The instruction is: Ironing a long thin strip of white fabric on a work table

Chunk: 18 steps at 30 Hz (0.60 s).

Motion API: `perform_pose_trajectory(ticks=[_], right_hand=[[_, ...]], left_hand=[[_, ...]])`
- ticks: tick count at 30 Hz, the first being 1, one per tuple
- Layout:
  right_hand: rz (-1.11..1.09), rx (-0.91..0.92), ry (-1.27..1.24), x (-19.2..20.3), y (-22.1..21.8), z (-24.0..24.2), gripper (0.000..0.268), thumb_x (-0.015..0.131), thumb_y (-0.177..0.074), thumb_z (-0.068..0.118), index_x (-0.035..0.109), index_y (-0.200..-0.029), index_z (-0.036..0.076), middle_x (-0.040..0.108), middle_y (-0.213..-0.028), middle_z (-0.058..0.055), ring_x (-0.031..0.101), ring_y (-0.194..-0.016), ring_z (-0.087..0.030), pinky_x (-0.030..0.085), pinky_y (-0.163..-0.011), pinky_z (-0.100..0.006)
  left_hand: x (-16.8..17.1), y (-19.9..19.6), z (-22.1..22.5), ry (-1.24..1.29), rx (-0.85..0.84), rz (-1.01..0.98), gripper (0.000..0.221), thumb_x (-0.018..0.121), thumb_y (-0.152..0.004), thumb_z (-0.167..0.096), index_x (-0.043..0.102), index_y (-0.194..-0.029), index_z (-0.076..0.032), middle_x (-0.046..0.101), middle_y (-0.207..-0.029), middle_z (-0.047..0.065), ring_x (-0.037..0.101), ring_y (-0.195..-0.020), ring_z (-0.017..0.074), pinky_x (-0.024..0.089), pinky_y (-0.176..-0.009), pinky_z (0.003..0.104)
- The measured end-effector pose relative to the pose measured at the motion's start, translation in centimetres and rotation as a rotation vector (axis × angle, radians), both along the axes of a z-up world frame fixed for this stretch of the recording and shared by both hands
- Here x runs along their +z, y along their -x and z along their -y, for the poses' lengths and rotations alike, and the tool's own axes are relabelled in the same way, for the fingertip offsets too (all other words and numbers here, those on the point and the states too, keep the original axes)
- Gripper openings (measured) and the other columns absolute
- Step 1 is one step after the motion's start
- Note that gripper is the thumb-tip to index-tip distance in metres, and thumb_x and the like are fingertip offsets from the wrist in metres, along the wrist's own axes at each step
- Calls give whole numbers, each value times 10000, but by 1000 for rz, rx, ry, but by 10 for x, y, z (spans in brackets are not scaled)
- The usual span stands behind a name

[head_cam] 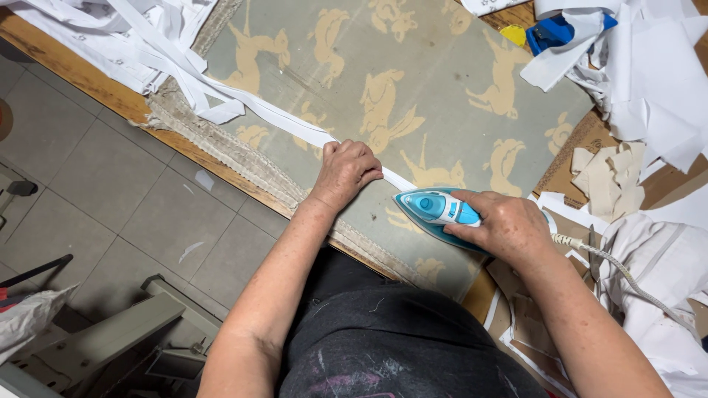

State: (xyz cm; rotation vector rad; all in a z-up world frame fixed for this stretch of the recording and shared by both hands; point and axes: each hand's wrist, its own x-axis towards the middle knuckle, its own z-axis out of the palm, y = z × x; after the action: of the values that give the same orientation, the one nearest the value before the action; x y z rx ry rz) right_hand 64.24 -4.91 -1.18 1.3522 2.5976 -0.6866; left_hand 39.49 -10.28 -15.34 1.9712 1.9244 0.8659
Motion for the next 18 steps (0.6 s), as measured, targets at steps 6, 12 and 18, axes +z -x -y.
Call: perform_pose_trajectory(ticks=[6,12,18], right_hand=[[-1,10,-2,2,18,-1,491,721,-647,398,634,-1109,255,696,-858,-38,653,-831,-282,527,-725,-402],[44,6,-1,4,37,-3,533,713,-641,441,614,-1140,283,693,-927,-3,645,-898,-253,512,-742,-377],[73,-41,46,3,52,-9,545,697,-642,466,598,-1152,299,682,-977,-1,630,-946,-255,505,-776,-378]], left_hand=[[-5,5,-3,5,33,9,179,659,-737,-404,625,-768,-231,523,-737,-61,501,-795,99,310,-821,281],[-1,16,-3,42,-6,-15,168,680,-723,-371,610,-789,-233,532,-774,-61,500,-832,108,325,-824,299],[17,47,0,25,-74,115,198,697,-742,-226,616,-905,-149,566,-956,13,510,-975,187,396,-847,317]])
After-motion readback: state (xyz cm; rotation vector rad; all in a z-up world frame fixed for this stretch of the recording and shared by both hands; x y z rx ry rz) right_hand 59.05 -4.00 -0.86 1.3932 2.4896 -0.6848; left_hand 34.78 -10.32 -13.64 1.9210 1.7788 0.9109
